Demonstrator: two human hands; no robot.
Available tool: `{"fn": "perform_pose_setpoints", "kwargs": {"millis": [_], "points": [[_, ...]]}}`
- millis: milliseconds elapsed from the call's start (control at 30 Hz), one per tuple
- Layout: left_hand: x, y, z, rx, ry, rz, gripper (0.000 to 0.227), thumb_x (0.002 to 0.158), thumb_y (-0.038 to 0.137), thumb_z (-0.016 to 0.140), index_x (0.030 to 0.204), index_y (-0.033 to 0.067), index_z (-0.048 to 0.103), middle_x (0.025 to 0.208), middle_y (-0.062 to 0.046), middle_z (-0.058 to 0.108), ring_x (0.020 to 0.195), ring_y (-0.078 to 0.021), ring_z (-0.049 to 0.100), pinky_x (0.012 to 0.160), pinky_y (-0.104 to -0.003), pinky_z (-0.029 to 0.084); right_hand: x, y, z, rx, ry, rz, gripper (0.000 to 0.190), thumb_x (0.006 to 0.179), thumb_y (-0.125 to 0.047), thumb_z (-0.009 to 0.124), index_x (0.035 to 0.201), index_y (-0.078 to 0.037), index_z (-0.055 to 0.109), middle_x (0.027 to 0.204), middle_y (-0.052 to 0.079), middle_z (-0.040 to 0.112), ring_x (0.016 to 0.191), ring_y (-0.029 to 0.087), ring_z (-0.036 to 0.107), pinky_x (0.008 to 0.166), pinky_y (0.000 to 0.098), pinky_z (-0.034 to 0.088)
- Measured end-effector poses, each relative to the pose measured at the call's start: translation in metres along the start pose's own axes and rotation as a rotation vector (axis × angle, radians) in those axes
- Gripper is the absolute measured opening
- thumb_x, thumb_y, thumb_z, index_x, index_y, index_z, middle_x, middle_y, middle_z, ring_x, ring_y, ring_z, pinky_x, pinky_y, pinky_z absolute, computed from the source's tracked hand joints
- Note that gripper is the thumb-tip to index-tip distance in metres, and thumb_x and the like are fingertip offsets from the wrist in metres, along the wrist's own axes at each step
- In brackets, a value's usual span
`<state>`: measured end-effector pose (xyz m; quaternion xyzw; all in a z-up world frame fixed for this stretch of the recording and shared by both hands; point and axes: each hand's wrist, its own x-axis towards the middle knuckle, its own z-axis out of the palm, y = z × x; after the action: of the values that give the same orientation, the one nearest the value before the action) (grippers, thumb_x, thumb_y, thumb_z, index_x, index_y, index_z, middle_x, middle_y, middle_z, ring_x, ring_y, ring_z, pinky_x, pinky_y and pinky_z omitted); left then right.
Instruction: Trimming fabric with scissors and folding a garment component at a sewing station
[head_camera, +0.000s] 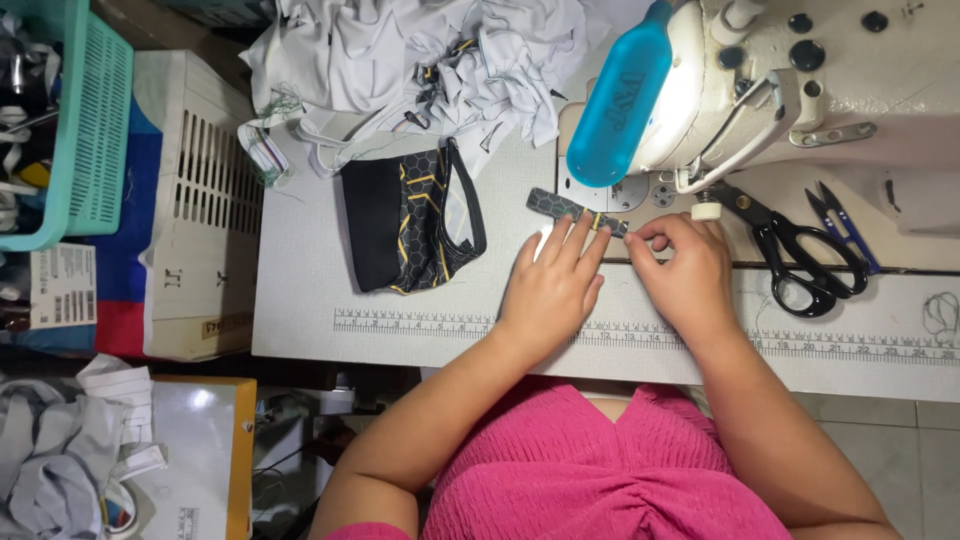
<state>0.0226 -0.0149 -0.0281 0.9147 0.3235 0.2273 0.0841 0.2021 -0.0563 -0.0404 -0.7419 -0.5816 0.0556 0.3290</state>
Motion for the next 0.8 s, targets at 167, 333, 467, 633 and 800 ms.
{"fn": "perform_pose_setpoints", "kwargs": {"millis": [167, 333, 467, 633, 800], "points": [[0.003, -0.016, 0.004, 0.022, -0.04, -0.009, 0.054, 0.089, 0.037, 0.054, 0.136, 0.0114, 0.046, 0.14, -0.014, 0.046, 0.133, -0.0312, 0.041, 0.103, -0.054, 0.032, -0.001, 0.004, -0.003, -0.045, 0.074, -0.18, 0.015, 0.085, -0.015, 0.068, 0.1, -0.017, 0.069, 0.084, 0.003, 0.06, 0.084, 0.025, 0.059, 0.077, 0.0378, 0.049], [0.006, -0.023, 0.006, 0.026, -0.038, 0.017, 0.058, 0.084, 0.043, 0.057, 0.134, 0.0142, 0.047, 0.139, -0.012, 0.045, 0.133, -0.0296, 0.04, 0.104, -0.055, 0.031, -0.001, 0.001, 0.002, -0.132, 0.045, -0.352, 0.033, 0.083, -0.006, 0.057, 0.107, -0.023, 0.071, 0.1, 0.005, 0.06, 0.092, 0.027, 0.059, 0.082, 0.0396, 0.05], [0.006, -0.023, 0.006, 0.006, -0.05, 0.011, 0.061, 0.083, 0.044, 0.056, 0.135, 0.0144, 0.046, 0.139, -0.012, 0.045, 0.135, -0.0293, 0.038, 0.106, -0.054, 0.03, 0.002, 0.011, 0.012, -0.138, 0.113, -0.39, 0.026, 0.084, -0.018, 0.067, 0.11, -0.022, 0.069, 0.097, 0.002, 0.058, 0.087, 0.024, 0.06, 0.077, 0.0359, 0.049], [0.007, -0.025, 0.004, -0.03, -0.046, 0.018, 0.06, 0.083, 0.043, 0.055, 0.135, 0.0139, 0.045, 0.139, -0.013, 0.044, 0.135, -0.0302, 0.038, 0.106, -0.054, 0.03, 0.01, -0.002, 0.015, -0.168, 0.112, -0.398, 0.024, 0.08, -0.026, 0.073, 0.103, -0.022, 0.07, 0.095, 0.001, 0.058, 0.088, 0.024, 0.06, 0.073, 0.0352, 0.05], [0.008, -0.024, -0.003, -0.061, 0.031, 0.056, 0.057, 0.081, 0.037, 0.058, 0.132, 0.0115, 0.049, 0.134, -0.015, 0.048, 0.13, -0.0322, 0.043, 0.103, -0.051, 0.035, 0.011, -0.008, 0.014, -0.251, 0.136, -0.393, 0.007, 0.084, -0.021, 0.071, 0.091, -0.021, 0.07, 0.089, -0.001, 0.059, 0.087, 0.022, 0.06, 0.07, 0.0328, 0.051]]}}
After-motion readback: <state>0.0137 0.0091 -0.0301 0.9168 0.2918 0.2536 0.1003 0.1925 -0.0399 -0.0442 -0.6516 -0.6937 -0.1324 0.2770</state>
